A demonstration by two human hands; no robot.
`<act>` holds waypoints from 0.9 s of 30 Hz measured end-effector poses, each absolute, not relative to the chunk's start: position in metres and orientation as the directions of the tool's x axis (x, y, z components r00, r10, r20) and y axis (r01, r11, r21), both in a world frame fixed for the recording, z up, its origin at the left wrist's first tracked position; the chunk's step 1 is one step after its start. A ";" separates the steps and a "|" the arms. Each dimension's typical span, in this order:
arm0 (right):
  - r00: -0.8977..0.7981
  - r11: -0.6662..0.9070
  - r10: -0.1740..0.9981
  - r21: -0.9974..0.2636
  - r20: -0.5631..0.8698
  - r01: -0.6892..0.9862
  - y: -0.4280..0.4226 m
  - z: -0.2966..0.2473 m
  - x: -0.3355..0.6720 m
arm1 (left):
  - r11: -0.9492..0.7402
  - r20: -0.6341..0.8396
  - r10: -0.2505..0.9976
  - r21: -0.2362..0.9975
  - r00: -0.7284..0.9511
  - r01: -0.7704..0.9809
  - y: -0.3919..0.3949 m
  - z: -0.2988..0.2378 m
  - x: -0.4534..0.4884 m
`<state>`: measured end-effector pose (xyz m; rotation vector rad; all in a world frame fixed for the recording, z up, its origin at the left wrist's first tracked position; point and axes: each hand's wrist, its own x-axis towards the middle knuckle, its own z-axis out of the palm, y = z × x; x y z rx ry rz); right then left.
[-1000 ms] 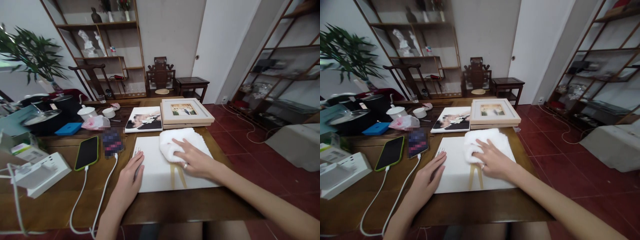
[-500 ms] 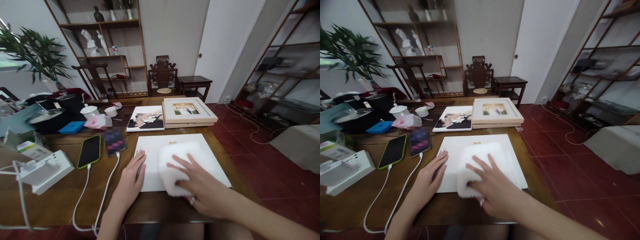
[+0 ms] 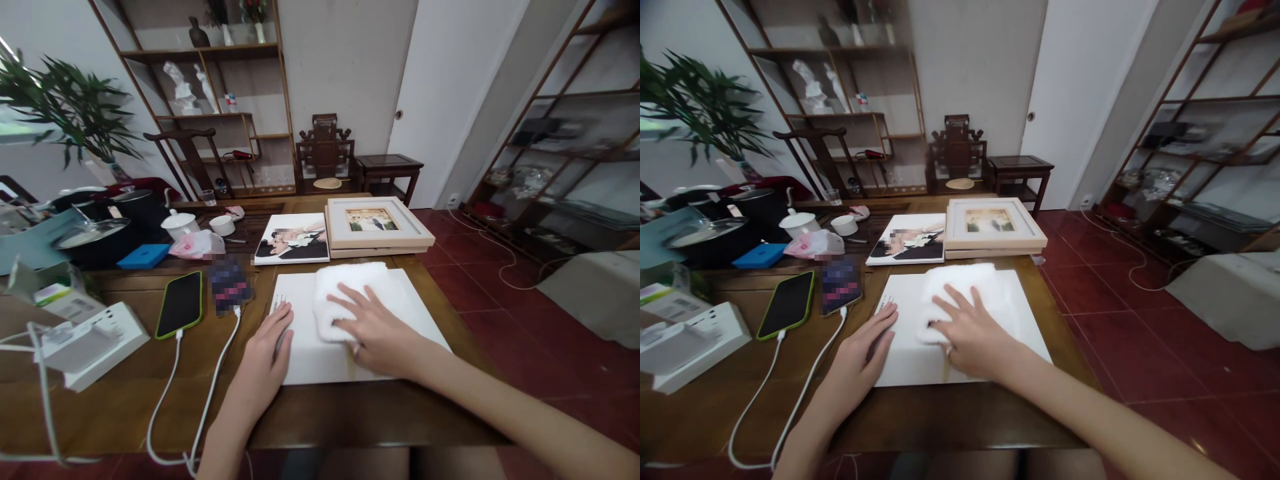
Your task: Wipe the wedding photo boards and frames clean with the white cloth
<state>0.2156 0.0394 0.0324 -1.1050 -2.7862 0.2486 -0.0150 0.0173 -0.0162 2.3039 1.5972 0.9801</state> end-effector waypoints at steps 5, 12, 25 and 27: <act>-0.784 0.771 0.619 -0.220 0.044 0.597 -0.013 0.028 0.219 | -0.411 0.422 0.883 0.486 0.205 0.772 0.018 -0.018 -0.016; -0.803 0.783 0.596 -0.229 0.006 0.579 -0.024 0.026 0.218 | -0.413 0.422 0.882 0.470 0.212 0.780 0.017 -0.019 -0.016; -0.689 0.692 0.720 -0.156 0.084 0.705 0.082 0.036 0.192 | -0.430 0.443 0.869 0.454 0.221 0.781 0.018 -0.017 -0.015; -0.700 0.704 0.709 -0.131 0.085 0.698 0.071 0.034 0.192 | -0.432 0.443 0.869 0.458 0.222 0.777 0.019 -0.017 -0.016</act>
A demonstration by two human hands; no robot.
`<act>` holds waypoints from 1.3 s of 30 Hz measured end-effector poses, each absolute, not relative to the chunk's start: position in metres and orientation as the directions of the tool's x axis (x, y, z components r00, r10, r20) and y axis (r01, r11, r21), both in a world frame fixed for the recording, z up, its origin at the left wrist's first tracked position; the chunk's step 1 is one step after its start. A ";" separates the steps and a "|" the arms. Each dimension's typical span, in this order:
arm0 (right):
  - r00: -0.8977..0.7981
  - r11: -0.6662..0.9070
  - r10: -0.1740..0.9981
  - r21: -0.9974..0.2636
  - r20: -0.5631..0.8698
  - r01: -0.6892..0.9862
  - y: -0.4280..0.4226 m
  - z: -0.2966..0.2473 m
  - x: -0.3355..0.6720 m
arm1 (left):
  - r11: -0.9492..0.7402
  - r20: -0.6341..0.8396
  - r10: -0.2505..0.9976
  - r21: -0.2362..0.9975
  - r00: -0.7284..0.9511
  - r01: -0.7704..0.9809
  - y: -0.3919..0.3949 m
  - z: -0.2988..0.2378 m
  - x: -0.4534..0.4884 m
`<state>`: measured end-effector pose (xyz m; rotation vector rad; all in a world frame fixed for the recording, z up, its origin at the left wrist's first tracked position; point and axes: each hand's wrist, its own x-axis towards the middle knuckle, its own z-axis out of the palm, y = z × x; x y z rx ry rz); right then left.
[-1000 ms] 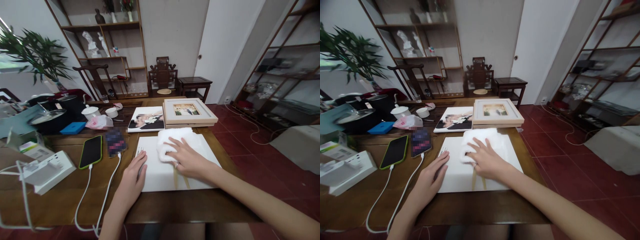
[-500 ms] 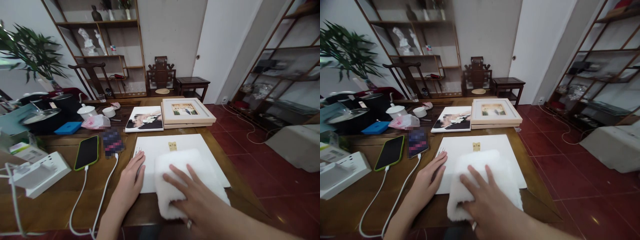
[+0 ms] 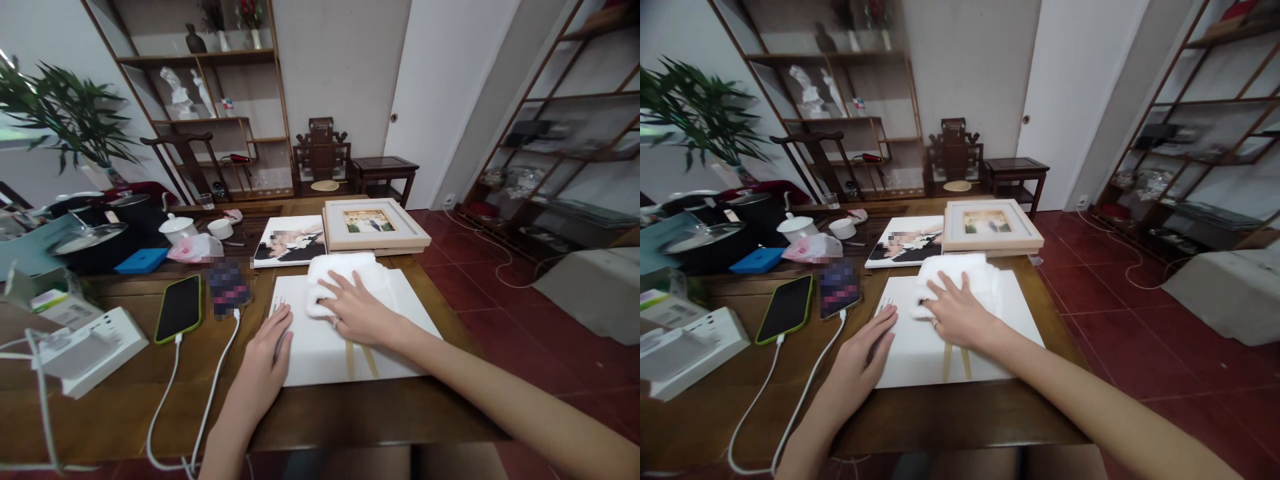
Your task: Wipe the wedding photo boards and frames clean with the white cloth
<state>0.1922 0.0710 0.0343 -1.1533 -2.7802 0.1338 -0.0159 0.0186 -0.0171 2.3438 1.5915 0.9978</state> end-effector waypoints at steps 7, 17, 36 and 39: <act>-0.822 0.823 0.563 -0.147 0.081 0.549 -0.009 0.027 0.194 | -0.420 0.422 0.881 0.488 0.215 0.765 0.018 -0.018 -0.014; -0.773 0.766 0.632 -0.202 0.061 0.610 0.023 0.032 0.190 | -0.412 0.413 0.886 0.498 0.209 0.763 0.018 -0.016 -0.015; -0.779 0.766 0.624 -0.242 0.058 0.595 -0.013 0.021 0.179 | -0.388 0.350 0.910 0.528 0.222 0.756 0.016 -0.010 -0.016; -0.804 0.777 0.594 -0.262 0.006 0.572 -0.032 0.016 0.181 | -0.371 0.331 0.919 0.541 0.215 0.754 0.016 -0.010 -0.016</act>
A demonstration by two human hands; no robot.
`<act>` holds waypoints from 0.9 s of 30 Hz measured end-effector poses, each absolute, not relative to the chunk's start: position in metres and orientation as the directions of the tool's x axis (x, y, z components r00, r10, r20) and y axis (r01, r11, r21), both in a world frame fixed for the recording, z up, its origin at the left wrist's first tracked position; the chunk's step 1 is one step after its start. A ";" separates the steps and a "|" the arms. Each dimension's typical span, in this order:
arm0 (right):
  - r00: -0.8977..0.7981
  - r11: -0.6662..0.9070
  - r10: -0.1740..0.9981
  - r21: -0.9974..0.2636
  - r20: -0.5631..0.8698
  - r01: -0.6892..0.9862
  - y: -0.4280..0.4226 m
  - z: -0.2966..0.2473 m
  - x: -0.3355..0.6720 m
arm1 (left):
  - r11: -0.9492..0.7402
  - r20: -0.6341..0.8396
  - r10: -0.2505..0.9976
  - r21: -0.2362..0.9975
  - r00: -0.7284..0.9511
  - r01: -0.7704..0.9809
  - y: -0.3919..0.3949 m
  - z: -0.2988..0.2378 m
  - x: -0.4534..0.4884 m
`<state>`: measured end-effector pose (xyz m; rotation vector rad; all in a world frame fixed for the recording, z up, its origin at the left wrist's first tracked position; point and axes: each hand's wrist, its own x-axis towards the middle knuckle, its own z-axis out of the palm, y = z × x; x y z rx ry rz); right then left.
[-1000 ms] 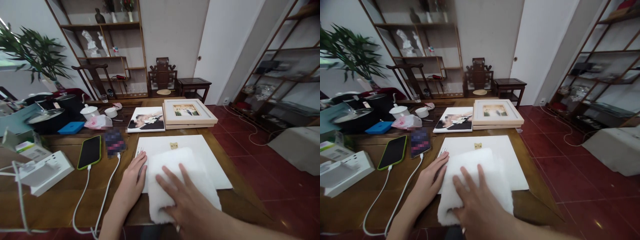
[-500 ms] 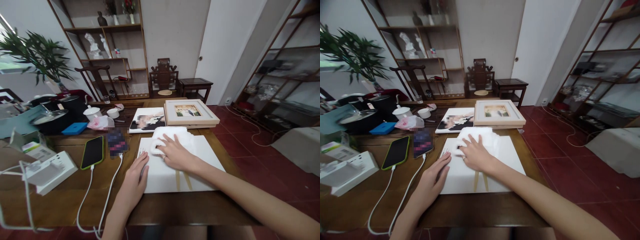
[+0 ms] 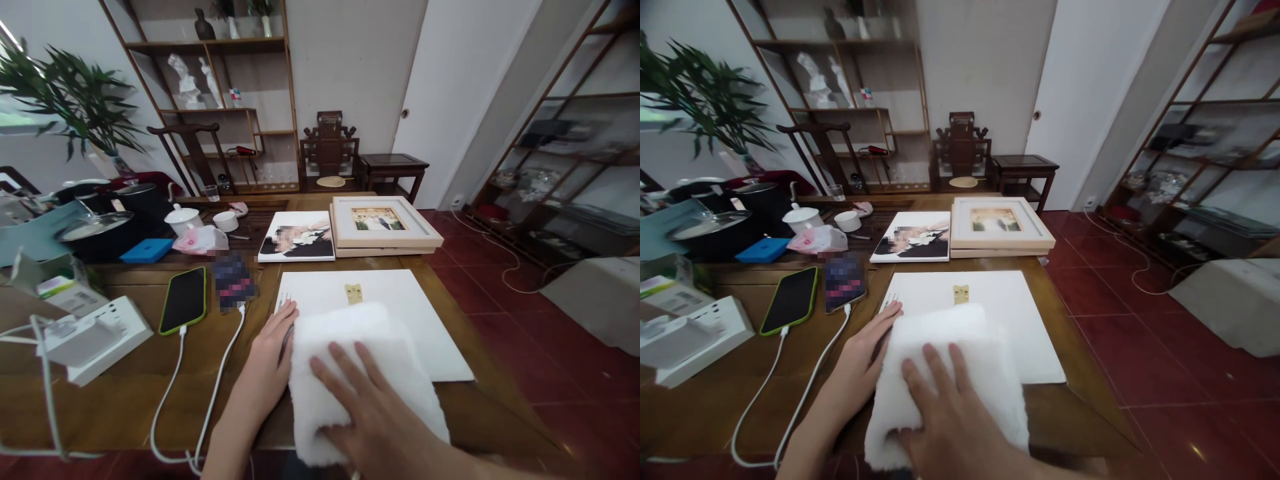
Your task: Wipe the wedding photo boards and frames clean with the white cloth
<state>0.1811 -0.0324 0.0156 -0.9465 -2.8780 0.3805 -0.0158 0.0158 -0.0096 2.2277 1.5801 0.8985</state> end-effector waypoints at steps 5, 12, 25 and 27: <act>-0.800 0.777 0.598 -0.277 0.043 0.565 -0.018 0.023 0.192 | -0.363 0.338 0.920 0.551 0.197 0.752 0.016 -0.013 -0.015; -0.628 0.616 0.775 -0.306 0.068 0.726 0.055 0.035 0.183 | -0.384 0.342 0.915 0.577 0.214 0.720 0.009 -0.008 -0.014; -0.907 0.907 0.407 -0.167 0.107 0.387 -0.015 0.030 0.171 | -0.493 0.458 0.857 0.602 0.234 0.628 0.005 -0.004 -0.019; -0.917 0.912 0.389 -0.180 0.090 0.369 -0.023 0.030 0.180 | -0.499 0.454 0.854 0.578 0.254 0.645 0.005 -0.005 -0.019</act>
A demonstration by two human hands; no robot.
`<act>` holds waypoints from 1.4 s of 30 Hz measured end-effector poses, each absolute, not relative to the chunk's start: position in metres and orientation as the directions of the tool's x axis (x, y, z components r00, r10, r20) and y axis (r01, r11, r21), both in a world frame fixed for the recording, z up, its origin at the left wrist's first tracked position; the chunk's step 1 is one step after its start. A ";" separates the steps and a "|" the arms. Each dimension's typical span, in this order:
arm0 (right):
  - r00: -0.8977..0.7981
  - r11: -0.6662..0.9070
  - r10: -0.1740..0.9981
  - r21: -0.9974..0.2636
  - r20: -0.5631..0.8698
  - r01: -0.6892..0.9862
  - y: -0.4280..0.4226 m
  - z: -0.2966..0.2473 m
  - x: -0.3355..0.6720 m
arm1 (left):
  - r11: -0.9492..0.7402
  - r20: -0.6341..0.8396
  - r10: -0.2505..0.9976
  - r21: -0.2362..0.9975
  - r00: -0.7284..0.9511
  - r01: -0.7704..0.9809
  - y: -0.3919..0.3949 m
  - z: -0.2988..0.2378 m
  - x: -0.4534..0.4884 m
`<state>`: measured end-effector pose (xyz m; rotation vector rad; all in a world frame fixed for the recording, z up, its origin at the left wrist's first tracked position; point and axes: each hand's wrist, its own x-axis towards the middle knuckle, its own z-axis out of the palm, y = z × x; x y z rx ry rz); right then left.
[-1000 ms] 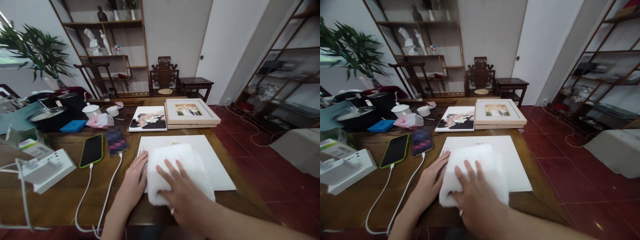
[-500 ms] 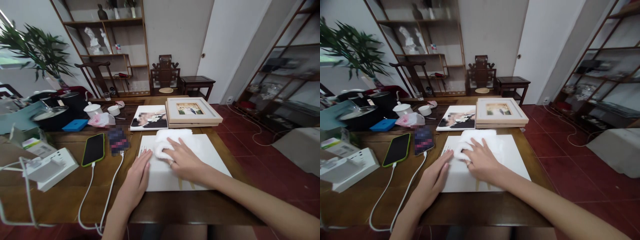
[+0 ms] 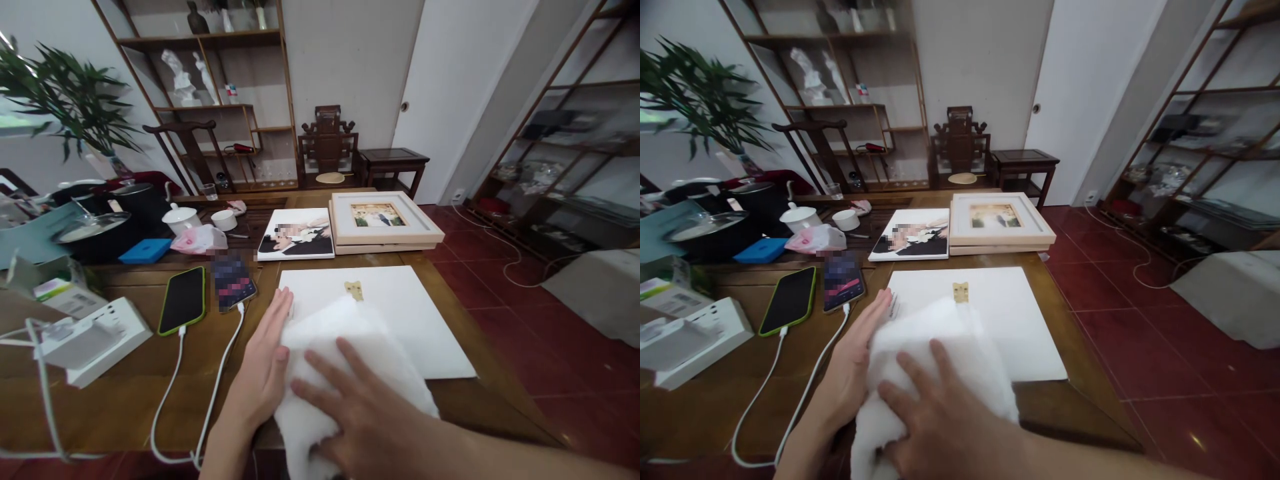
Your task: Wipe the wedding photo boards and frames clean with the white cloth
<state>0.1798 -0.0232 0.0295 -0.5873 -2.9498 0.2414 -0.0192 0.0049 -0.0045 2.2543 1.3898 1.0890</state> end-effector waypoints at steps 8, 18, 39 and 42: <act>-0.734 0.710 0.679 -0.274 0.024 0.648 0.025 0.041 0.204 | -0.415 0.366 0.898 0.529 0.242 0.740 0.008 -0.004 -0.012; -0.794 0.782 0.600 -0.277 0.096 0.558 0.096 0.042 0.148 | -0.456 0.443 0.860 0.447 0.253 0.769 0.015 -0.012 -0.014; -0.593 0.581 0.805 -0.245 0.031 0.776 0.074 0.038 0.285 | -0.465 0.445 0.859 0.473 0.253 0.749 0.013 -0.010 -0.013; -0.639 0.627 0.768 -0.231 0.024 0.744 0.053 0.038 0.289 | -0.464 0.443 0.859 0.457 0.258 0.759 0.014 -0.009 -0.014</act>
